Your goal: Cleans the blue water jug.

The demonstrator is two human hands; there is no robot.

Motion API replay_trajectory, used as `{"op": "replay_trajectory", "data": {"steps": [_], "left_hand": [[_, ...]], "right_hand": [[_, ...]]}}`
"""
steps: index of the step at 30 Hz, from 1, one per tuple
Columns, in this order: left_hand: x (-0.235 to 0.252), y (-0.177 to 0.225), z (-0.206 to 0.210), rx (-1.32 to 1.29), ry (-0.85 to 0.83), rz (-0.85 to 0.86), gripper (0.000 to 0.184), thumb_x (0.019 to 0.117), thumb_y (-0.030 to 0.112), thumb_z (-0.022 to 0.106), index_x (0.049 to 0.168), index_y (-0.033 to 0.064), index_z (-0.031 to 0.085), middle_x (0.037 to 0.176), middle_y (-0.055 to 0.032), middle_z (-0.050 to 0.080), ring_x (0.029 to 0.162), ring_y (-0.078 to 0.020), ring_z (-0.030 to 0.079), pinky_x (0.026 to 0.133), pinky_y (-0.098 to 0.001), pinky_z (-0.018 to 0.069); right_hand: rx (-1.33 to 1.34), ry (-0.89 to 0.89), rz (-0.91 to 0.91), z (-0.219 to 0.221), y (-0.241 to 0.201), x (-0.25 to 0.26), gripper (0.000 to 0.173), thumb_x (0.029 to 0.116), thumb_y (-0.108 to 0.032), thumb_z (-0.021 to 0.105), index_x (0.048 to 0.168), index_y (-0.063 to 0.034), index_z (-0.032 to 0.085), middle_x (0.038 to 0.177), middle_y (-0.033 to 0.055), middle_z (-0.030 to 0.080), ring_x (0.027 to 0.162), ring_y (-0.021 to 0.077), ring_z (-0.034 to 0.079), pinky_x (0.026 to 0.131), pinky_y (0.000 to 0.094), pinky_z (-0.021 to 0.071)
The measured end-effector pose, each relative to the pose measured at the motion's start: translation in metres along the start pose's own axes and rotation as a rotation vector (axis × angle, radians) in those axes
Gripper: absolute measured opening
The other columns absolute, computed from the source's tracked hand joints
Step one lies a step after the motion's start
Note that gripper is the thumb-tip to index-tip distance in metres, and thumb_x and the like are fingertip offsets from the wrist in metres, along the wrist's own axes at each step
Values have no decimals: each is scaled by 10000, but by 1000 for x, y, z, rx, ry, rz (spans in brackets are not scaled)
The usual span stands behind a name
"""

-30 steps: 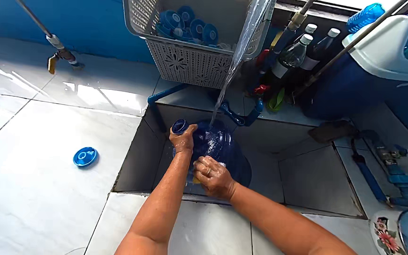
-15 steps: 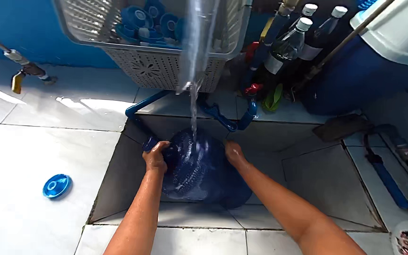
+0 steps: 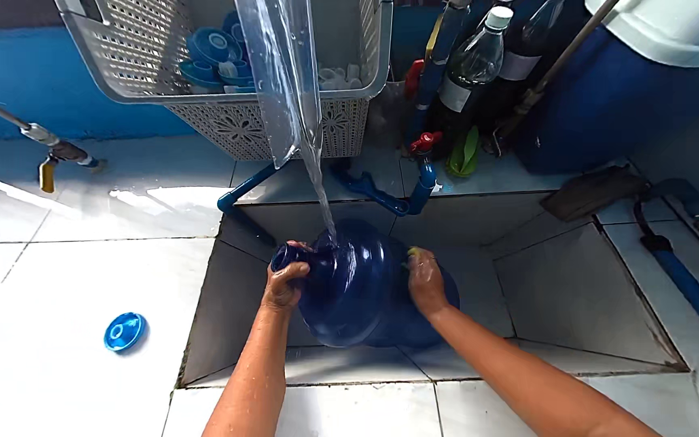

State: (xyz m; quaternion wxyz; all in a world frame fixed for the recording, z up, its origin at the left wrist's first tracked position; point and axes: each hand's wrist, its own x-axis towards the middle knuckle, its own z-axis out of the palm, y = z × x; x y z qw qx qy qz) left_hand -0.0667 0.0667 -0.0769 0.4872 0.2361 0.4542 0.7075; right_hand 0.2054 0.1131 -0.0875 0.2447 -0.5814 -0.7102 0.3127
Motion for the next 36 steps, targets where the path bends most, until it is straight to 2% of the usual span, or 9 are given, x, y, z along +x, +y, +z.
{"op": "replay_trajectory", "data": {"steps": [6, 11, 14, 18, 21, 25, 28, 31, 36], "left_hand": [[-1, -9, 19, 9, 461, -38, 52, 908, 12, 553, 951, 29, 576, 788, -76, 658, 734, -180, 665, 695, -374, 588], [-5, -10, -10, -101, 0, -8, 424, 642, 144, 808, 1025, 50, 654, 967, -89, 746, 925, -188, 727, 828, -359, 608], [16, 3, -10, 87, 544, -74, 265, 1014, 235, 563, 1174, 24, 568, 962, -92, 659, 875, -183, 659, 795, -403, 572], [17, 10, 26, 180, 508, 17, 231, 886, 62, 656, 1095, 0, 582, 877, -98, 646, 776, -179, 647, 700, -375, 569], [7, -3, 10, -34, 30, 47, 339, 688, 181, 810, 1001, 127, 690, 928, -34, 737, 868, -143, 714, 773, -324, 609], [-4, -6, 30, 22, 545, -125, 112, 957, 46, 580, 1061, 5, 576, 836, -98, 646, 749, -189, 652, 697, -391, 582], [-12, -9, 22, 6, 277, -19, 158, 810, -4, 558, 964, 24, 580, 833, -65, 696, 786, -146, 690, 723, -324, 594], [-3, -13, -1, -60, 123, -33, 341, 685, 102, 700, 1008, 42, 610, 929, -89, 728, 896, -187, 716, 803, -353, 608], [31, -3, -6, 181, 850, -145, 379, 986, 231, 664, 1243, -37, 590, 1068, -188, 646, 943, -264, 631, 833, -477, 537]], "right_hand": [[-123, -137, -1020, 40, -83, -8, 216, 928, -166, 641, 1079, -61, 755, 1155, 147, 746, 1179, 367, 673, 1049, 524, 519], [19, -475, -174, 12, -50, 106, 285, 1048, -131, 556, 1214, 65, 679, 1198, 270, 683, 1138, 404, 652, 1017, 580, 487], [-178, -532, 247, 6, 69, 94, 445, 1114, -229, 401, 1441, 45, 527, 1466, 285, 530, 1398, 425, 485, 1171, 580, 357], [-99, -360, 346, -13, 39, 59, 439, 1121, -176, 334, 1390, 110, 530, 1422, 327, 540, 1373, 428, 502, 1161, 543, 367], [34, 29, -121, 6, -8, 14, 366, 1033, -88, 471, 1276, 139, 625, 1312, 311, 633, 1270, 416, 604, 1104, 525, 459], [-92, -131, -922, 45, -78, -12, 240, 925, -98, 618, 1095, 16, 743, 1166, 210, 733, 1203, 389, 660, 1069, 525, 507], [-244, -653, -504, 13, -138, 47, 281, 1024, -155, 570, 1204, 26, 688, 1205, 235, 688, 1191, 392, 636, 1016, 585, 488], [-42, -521, -111, 8, -63, 110, 338, 1066, -172, 525, 1277, 66, 638, 1241, 290, 659, 1168, 431, 636, 1025, 599, 484], [-175, -478, 340, 1, 66, 69, 480, 1122, -261, 348, 1418, 77, 515, 1448, 309, 526, 1388, 431, 490, 1157, 574, 373]]}}
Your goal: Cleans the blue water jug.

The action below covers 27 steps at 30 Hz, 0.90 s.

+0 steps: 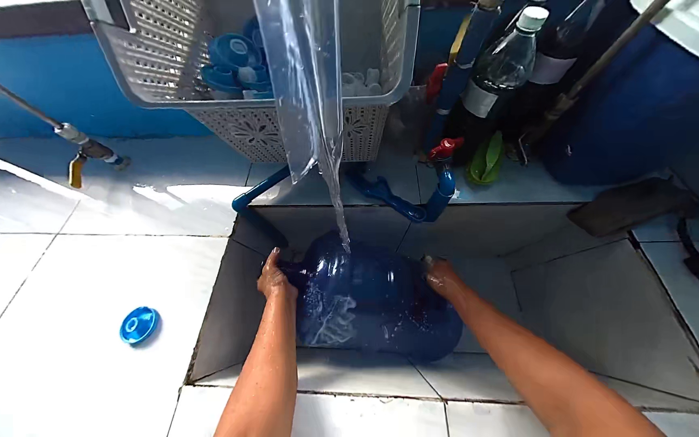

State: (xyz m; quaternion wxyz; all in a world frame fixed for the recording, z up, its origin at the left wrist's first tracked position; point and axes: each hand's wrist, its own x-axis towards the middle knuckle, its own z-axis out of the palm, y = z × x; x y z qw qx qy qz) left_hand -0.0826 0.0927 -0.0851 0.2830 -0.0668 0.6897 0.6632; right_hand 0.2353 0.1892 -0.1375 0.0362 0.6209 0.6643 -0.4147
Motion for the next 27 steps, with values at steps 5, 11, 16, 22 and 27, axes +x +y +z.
{"op": "replay_trajectory", "data": {"steps": [5, 11, 16, 22, 27], "left_hand": [[-16, -5, -18, -234, -827, 145, 342, 731, 235, 796, 1049, 146, 705, 970, -30, 746, 907, -146, 716, 799, -339, 607], [-49, -5, -9, -123, -417, 27, 107, 882, -24, 583, 988, -10, 592, 793, -99, 671, 711, -171, 670, 662, -348, 584], [-7, -4, -26, -144, -541, 49, 226, 882, 154, 547, 1084, 60, 582, 943, -65, 705, 888, -172, 695, 806, -371, 596], [-28, 10, -6, -146, -501, 185, 156, 835, 88, 646, 986, 83, 609, 854, -49, 684, 782, -151, 672, 698, -351, 583], [-31, -7, -17, -214, -427, 9, 205, 983, 134, 593, 1159, 28, 594, 964, -104, 662, 895, -214, 656, 827, -428, 568]], "right_hand": [[240, 583, -626, 40, -68, -76, 377, 1029, -123, 481, 1234, 146, 648, 1279, 309, 655, 1250, 402, 626, 1097, 510, 478], [-358, -96, -926, 22, -190, -96, 269, 989, -98, 598, 1210, 23, 690, 1211, 238, 685, 1201, 398, 629, 1033, 577, 476], [85, 17, -258, -6, -68, 19, 412, 1080, -220, 514, 1346, 87, 585, 1333, 326, 602, 1275, 455, 569, 1104, 592, 419], [232, 177, -47, -2, -33, -32, 428, 1121, -193, 366, 1347, 113, 561, 1359, 320, 583, 1317, 400, 546, 1136, 513, 392], [126, 376, -1052, 69, -105, -89, 351, 926, -93, 611, 1219, 81, 694, 1311, 276, 656, 1326, 417, 569, 1168, 548, 406]]}}
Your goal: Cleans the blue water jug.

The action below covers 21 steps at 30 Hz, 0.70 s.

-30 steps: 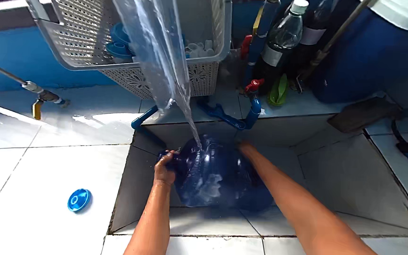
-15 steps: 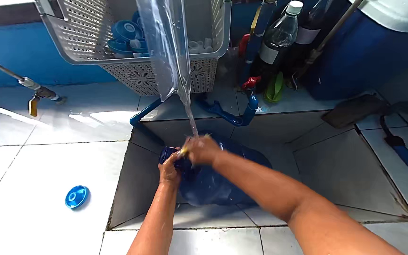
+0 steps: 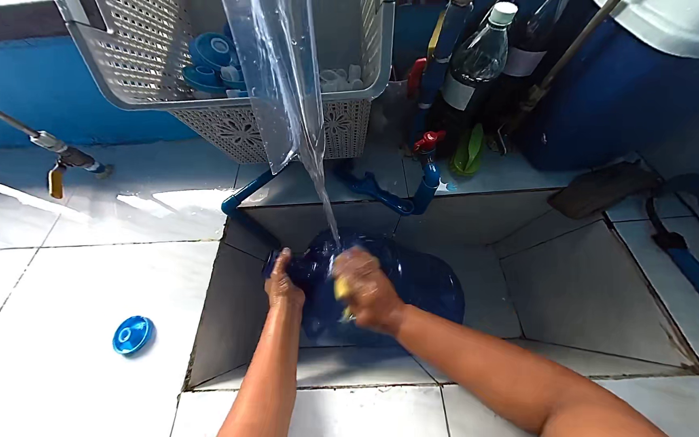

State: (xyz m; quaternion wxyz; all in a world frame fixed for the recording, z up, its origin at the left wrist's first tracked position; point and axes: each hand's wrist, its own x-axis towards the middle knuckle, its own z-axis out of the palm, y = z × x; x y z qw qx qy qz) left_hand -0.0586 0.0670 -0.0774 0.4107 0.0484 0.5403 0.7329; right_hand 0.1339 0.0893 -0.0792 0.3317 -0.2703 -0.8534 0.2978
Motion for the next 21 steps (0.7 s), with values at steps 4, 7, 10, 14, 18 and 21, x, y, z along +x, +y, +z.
{"op": "replay_trajectory", "data": {"steps": [4, 7, 10, 14, 18, 21], "left_hand": [[-12, 0, 4, 43, -153, 48, 211, 782, 8, 593, 990, 36, 569, 845, -70, 693, 788, -165, 694, 728, -345, 601], [8, 0, -17, 3, -364, 17, 447, 639, 169, 805, 1039, 54, 643, 965, -91, 740, 926, -196, 725, 821, -371, 613], [29, 9, -16, 133, 237, 9, 318, 1017, 252, 595, 1196, -11, 598, 1037, -154, 672, 961, -247, 658, 868, -456, 556], [9, 20, 10, 136, 102, 110, 208, 851, 32, 656, 1044, 18, 581, 844, -90, 646, 754, -182, 645, 673, -377, 567], [9, 8, -16, -52, -329, 79, 413, 706, 215, 786, 1078, 101, 649, 955, -46, 729, 916, -170, 713, 836, -362, 603], [2, 8, 10, 17, 203, 31, 108, 983, 91, 593, 1066, 23, 578, 822, -74, 624, 736, -177, 641, 696, -361, 576]], "right_hand": [[-104, -642, 157, -29, -23, 103, 250, 1001, -134, 607, 1185, -10, 721, 1200, 209, 702, 1191, 373, 638, 1051, 581, 464], [151, -312, 565, -46, 70, 97, 293, 1032, -119, 577, 1258, 56, 640, 1197, 257, 677, 1112, 356, 659, 999, 518, 516], [77, -225, 954, -52, 141, 0, 406, 1056, -157, 541, 1387, 77, 549, 1371, 298, 590, 1302, 391, 567, 1124, 524, 429], [99, -67, 1087, -68, 94, -3, 384, 1095, -115, 429, 1372, 132, 527, 1364, 319, 579, 1306, 376, 558, 1128, 481, 407], [218, 215, 376, -28, 44, 2, 467, 930, -61, 620, 1364, 104, 569, 1365, 262, 610, 1294, 297, 592, 1126, 425, 469], [-110, -129, -12, -6, -4, 26, 498, 878, -420, 728, 1241, -79, 726, 1430, 227, 600, 1426, 494, 431, 1142, 746, 277]]}}
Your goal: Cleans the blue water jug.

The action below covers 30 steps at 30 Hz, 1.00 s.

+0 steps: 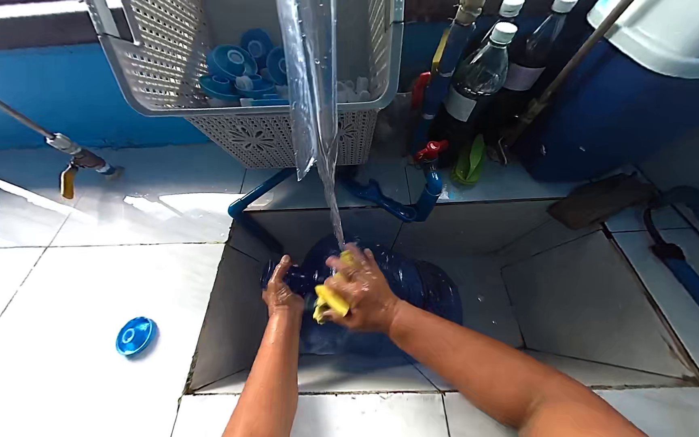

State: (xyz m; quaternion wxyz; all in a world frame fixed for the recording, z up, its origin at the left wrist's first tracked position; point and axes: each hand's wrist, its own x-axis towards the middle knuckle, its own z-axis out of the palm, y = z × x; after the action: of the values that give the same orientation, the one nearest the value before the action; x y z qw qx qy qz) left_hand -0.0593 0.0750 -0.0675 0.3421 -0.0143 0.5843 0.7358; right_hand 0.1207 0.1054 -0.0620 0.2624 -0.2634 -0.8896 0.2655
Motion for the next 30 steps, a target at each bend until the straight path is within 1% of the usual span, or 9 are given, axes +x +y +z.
{"op": "replay_trajectory", "data": {"steps": [3, 7, 10, 14, 17, 20, 26, 28, 30], "left_hand": [[-2, 1, -5, 20, -139, 51, 90, 909, -11, 502, 934, 60, 552, 761, -35, 652, 703, -146, 666, 674, -319, 587], [0, -11, -10, -53, -510, 52, 418, 648, 89, 737, 1039, 31, 602, 930, -90, 731, 896, -193, 722, 806, -367, 615], [7, -12, 2, 4, -273, 31, 252, 932, 121, 555, 1173, 51, 532, 1000, -77, 680, 935, -174, 683, 849, -367, 586], [4, -6, 18, 149, 145, -12, 484, 954, 181, 720, 1355, -8, 527, 1179, -191, 646, 1040, -255, 653, 896, -453, 557], [-2, -6, 10, 129, -44, 3, 272, 866, -54, 651, 1123, -32, 566, 921, -149, 657, 822, -224, 663, 738, -404, 585], [3, -10, -3, 69, -362, 66, 243, 756, -28, 590, 991, 33, 575, 883, -76, 695, 832, -180, 693, 753, -355, 601], [14, -6, -25, 13, -552, 31, 386, 697, 129, 716, 1063, 66, 609, 973, -68, 738, 932, -183, 723, 828, -364, 613], [27, 1, -21, 133, -237, 31, 159, 984, 188, 491, 1069, 82, 573, 926, -34, 705, 876, -146, 701, 789, -352, 600], [27, 2, -3, 224, 116, -7, 340, 996, 178, 643, 1249, -40, 578, 1041, -162, 666, 924, -241, 655, 827, -454, 559]], "right_hand": [[-12, -378, 213, -39, -13, 54, 456, 896, -236, 758, 1308, -57, 678, 1398, 199, 613, 1395, 420, 475, 1113, 720, 312], [352, -23, 611, -61, 61, 71, 269, 943, -107, 679, 1170, 36, 690, 1121, 243, 693, 1058, 362, 663, 946, 577, 513], [515, 281, 662, -49, 73, 26, 247, 954, -55, 679, 1170, 61, 655, 1038, 206, 689, 889, 249, 666, 813, 440, 564], [324, 457, 355, -32, 52, 0, 397, 759, 102, 735, 1144, 80, 639, 1045, 209, 695, 920, 278, 698, 811, 459, 591], [56, 260, -15, -12, 29, -13, 497, 739, -85, 773, 1229, -16, 728, 1308, 259, 655, 1297, 473, 563, 1064, 609, 483], [-100, -37, -176, -18, -11, -1, 289, 833, -287, 778, 1029, -76, 768, 1285, 200, 692, 1307, 467, 568, 1107, 652, 416], [234, -93, 640, -44, 110, 6, 416, 1084, -258, 491, 1298, 73, 624, 1316, 293, 625, 1257, 406, 595, 1095, 570, 447], [145, -162, 903, -30, 154, -47, 474, 1103, -308, 427, 1367, 55, 580, 1407, 304, 560, 1340, 426, 531, 1135, 573, 404], [113, -146, 1017, -31, 145, -59, 476, 1102, -293, 437, 1355, 82, 586, 1433, 309, 537, 1385, 420, 489, 1174, 537, 362]]}}
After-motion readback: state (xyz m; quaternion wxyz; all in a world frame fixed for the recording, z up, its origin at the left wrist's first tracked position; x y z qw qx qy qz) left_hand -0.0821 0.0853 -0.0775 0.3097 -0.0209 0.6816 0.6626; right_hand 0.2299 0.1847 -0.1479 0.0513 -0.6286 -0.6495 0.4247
